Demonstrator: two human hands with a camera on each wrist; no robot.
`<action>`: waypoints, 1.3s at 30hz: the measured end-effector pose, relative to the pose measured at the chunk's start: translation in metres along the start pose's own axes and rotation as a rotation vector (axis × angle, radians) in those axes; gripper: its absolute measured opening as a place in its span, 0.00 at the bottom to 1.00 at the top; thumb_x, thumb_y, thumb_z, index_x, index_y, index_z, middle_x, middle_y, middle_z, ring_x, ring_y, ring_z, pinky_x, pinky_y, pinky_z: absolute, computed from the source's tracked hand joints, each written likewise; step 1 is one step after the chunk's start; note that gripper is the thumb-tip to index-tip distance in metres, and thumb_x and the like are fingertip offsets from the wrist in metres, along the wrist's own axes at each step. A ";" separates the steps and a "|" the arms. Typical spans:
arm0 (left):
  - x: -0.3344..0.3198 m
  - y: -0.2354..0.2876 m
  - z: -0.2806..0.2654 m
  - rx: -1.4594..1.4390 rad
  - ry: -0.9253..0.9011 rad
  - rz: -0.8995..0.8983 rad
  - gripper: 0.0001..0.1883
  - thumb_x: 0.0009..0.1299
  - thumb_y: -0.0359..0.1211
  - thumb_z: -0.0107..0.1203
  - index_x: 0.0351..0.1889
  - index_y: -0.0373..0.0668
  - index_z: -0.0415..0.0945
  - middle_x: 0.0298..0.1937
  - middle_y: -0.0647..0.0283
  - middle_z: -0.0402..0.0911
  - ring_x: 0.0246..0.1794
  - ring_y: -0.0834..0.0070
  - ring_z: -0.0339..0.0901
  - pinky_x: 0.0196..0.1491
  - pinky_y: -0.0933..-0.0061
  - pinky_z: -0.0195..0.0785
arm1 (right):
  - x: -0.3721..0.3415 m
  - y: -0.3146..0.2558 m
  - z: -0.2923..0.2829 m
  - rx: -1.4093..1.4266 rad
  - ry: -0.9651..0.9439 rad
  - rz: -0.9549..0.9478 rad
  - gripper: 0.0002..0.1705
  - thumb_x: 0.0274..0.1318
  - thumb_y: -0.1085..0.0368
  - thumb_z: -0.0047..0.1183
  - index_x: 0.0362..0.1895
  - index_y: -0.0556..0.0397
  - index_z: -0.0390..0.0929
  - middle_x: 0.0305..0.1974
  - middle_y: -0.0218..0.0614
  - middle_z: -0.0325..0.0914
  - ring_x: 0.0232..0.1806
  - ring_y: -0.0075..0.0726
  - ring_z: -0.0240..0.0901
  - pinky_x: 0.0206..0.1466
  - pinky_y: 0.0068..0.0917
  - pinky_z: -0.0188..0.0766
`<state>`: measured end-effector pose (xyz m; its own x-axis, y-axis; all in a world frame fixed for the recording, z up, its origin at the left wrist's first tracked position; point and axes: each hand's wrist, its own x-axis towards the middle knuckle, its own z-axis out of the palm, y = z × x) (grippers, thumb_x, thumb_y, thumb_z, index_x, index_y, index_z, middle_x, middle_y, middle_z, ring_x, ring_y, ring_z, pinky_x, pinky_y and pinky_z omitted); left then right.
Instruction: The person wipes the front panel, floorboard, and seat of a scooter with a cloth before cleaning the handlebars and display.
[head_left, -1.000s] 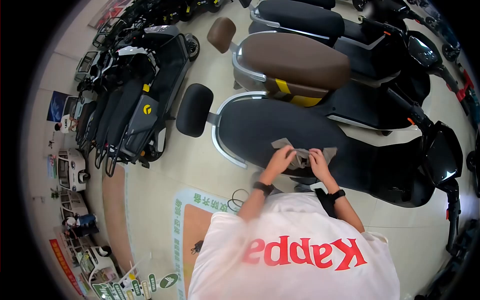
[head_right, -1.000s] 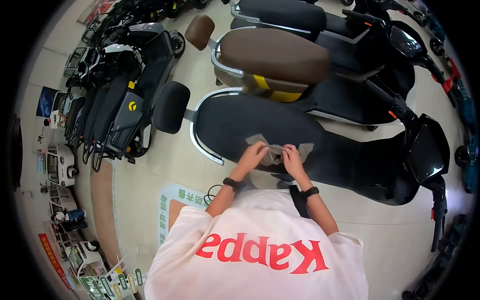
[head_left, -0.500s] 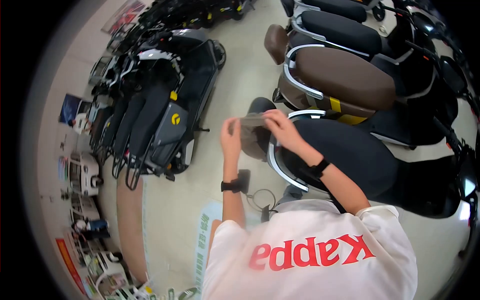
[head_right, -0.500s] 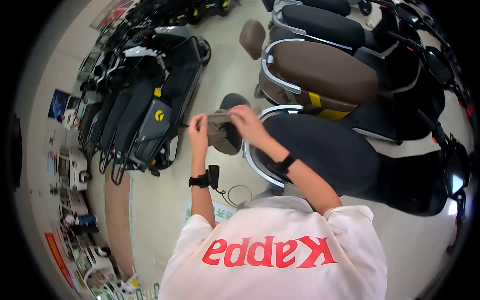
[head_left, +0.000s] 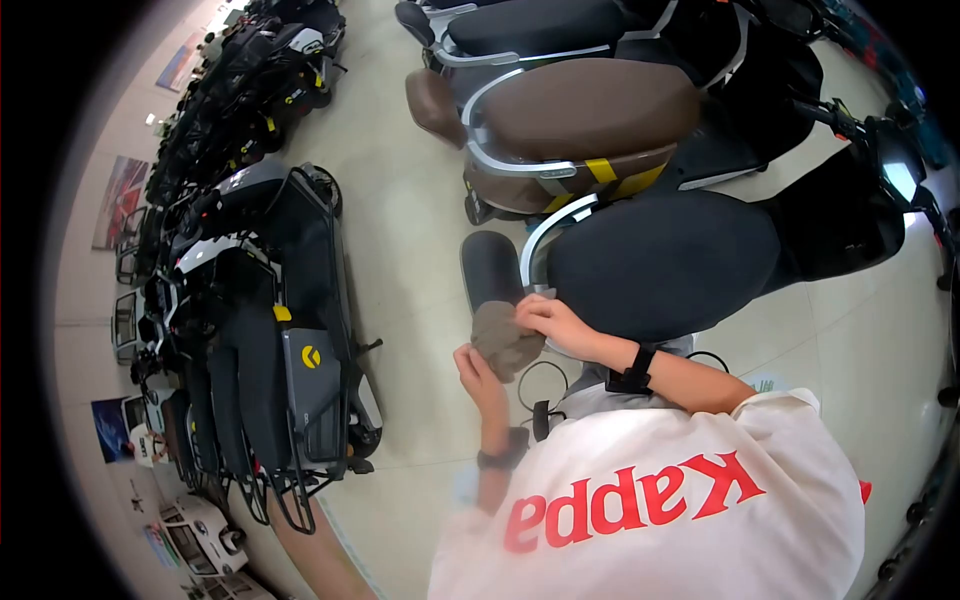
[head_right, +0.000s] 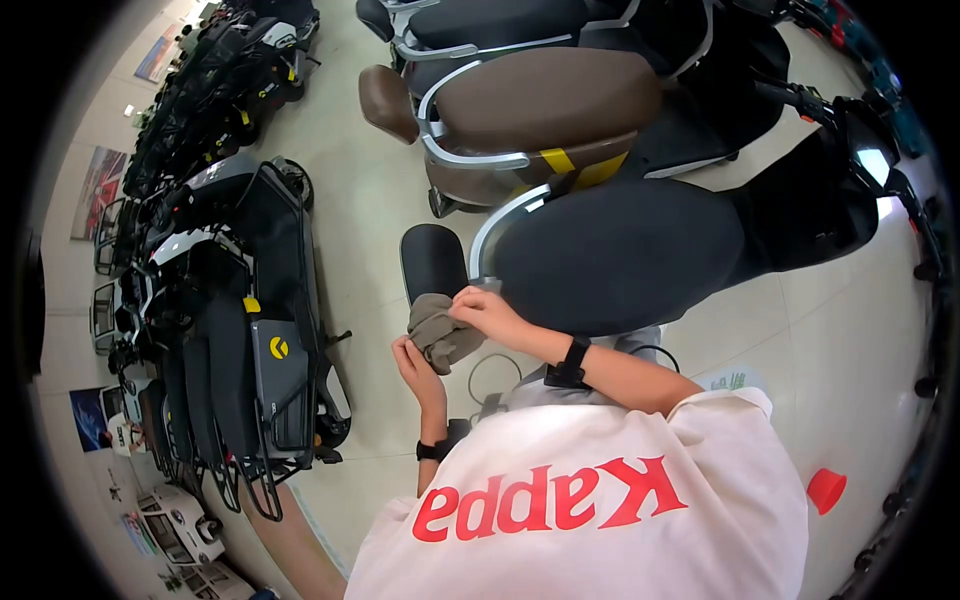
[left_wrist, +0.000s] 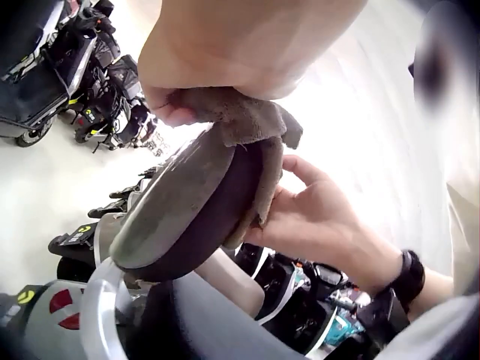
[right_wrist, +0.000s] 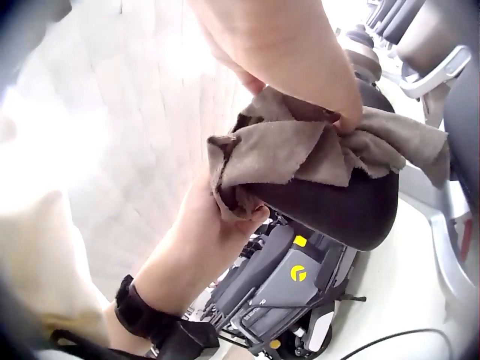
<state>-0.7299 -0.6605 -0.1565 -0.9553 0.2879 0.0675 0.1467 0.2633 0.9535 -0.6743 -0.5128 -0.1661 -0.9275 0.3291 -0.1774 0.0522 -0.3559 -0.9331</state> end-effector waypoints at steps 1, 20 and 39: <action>-0.001 -0.001 0.000 0.045 0.006 0.053 0.12 0.73 0.35 0.35 0.35 0.35 0.63 0.33 0.63 0.65 0.35 0.74 0.62 0.44 0.75 0.58 | 0.000 -0.002 0.000 0.149 0.015 0.125 0.11 0.51 0.63 0.52 0.29 0.60 0.74 0.39 0.34 0.64 0.43 0.33 0.61 0.49 0.24 0.57; 0.084 0.036 0.032 0.339 -0.126 0.172 0.15 0.70 0.39 0.41 0.34 0.35 0.68 0.32 0.53 0.73 0.32 0.61 0.71 0.39 0.67 0.63 | 0.010 -0.033 0.046 -0.402 -0.010 0.274 0.44 0.52 0.45 0.43 0.59 0.72 0.48 0.59 0.79 0.40 0.63 0.73 0.40 0.63 0.45 0.48; 0.170 -0.042 0.031 0.179 -0.468 0.159 0.16 0.65 0.36 0.47 0.45 0.34 0.69 0.41 0.51 0.76 0.39 0.64 0.72 0.41 0.66 0.64 | 0.141 -0.039 0.036 -1.164 0.031 -0.571 0.13 0.51 0.62 0.41 0.30 0.56 0.75 0.31 0.44 0.73 0.44 0.48 0.68 0.51 0.44 0.60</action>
<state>-0.8900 -0.5939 -0.1944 -0.7065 0.7071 0.0294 0.3612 0.3246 0.8742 -0.8206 -0.4841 -0.1434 -0.9171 0.2067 0.3407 -0.0416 0.8006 -0.5977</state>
